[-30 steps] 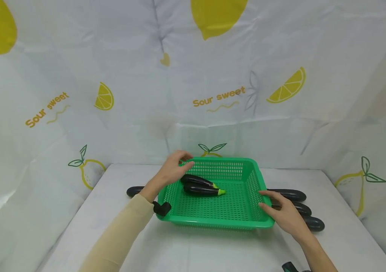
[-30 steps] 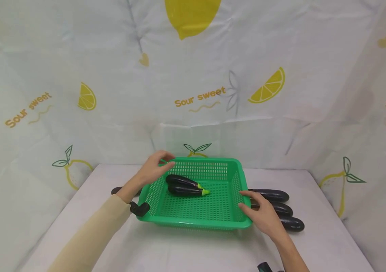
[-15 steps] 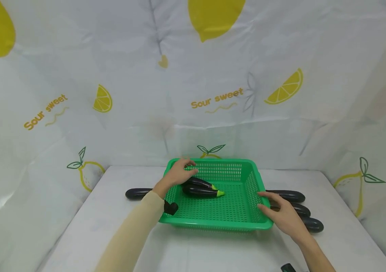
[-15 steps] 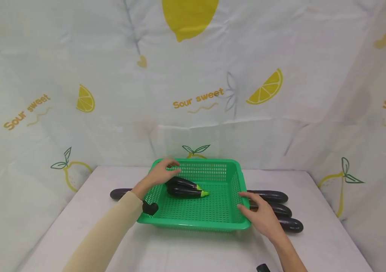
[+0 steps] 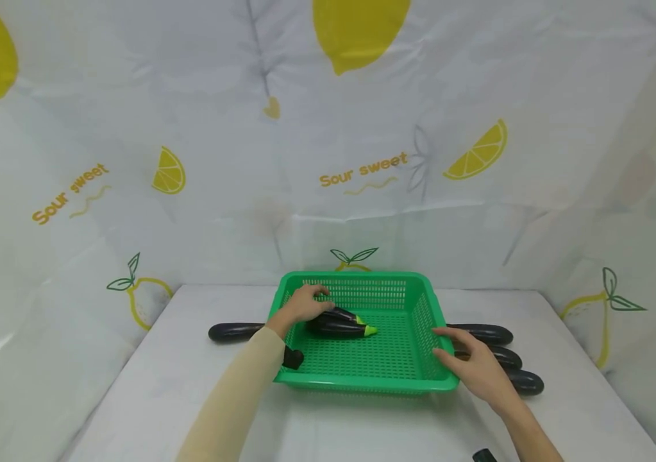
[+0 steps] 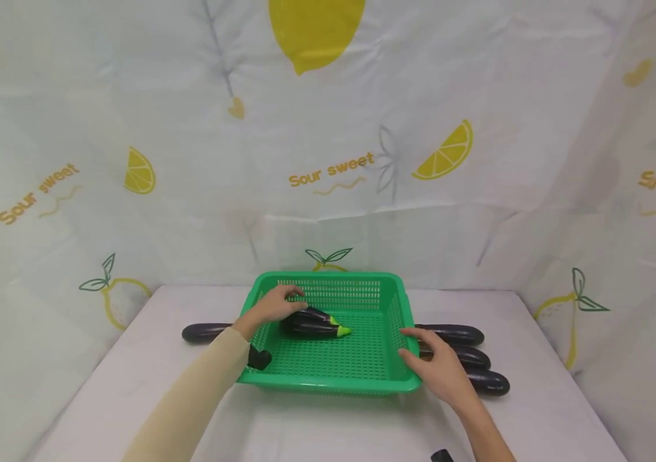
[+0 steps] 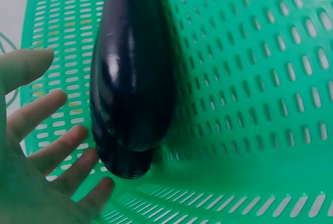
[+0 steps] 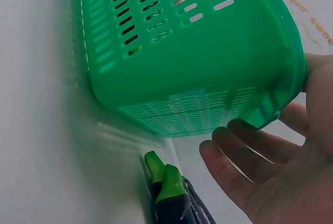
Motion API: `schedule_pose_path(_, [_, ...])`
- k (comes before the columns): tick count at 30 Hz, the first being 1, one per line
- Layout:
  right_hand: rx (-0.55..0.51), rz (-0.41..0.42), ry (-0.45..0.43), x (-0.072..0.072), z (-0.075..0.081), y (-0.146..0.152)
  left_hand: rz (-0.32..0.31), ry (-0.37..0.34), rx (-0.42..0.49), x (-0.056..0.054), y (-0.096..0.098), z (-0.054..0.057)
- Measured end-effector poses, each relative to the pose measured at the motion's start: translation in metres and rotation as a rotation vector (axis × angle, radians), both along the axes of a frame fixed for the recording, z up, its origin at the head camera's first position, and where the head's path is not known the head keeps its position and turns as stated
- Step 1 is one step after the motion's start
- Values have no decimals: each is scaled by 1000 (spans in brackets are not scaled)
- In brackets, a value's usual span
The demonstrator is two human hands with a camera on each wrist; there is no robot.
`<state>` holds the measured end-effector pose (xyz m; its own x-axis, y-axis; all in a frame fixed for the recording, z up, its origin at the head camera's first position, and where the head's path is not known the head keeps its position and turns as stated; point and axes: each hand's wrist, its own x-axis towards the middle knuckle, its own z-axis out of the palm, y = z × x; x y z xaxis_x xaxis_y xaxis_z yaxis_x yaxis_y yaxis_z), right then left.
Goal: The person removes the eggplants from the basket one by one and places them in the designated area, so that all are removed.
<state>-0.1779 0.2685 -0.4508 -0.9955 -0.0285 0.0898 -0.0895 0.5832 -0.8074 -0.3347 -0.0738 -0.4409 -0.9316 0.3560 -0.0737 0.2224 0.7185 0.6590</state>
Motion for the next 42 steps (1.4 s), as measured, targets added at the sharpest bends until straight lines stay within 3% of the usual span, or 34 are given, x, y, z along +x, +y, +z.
schedule_pose_path(8, [5, 1, -8, 2, 1, 0, -44, -8, -93, 4, 3, -4])
schedule_pose_path(21, [-4, 1, -9, 1, 0, -1, -121, -109, -84, 7, 8, -5])
schedule_pose_path(30, [-4, 7, 10, 1, -1, -1, -146, -72, -50, 5, 9, -4])
schedule_pose_path(34, [-2, 6, 15, 0, -1, 0, -155, -63, -24, 4, 7, 1])
schedule_pose_path(42, [12, 8, 29, 1, -1, -1, -145, -16, 27, 8, 4, 24])
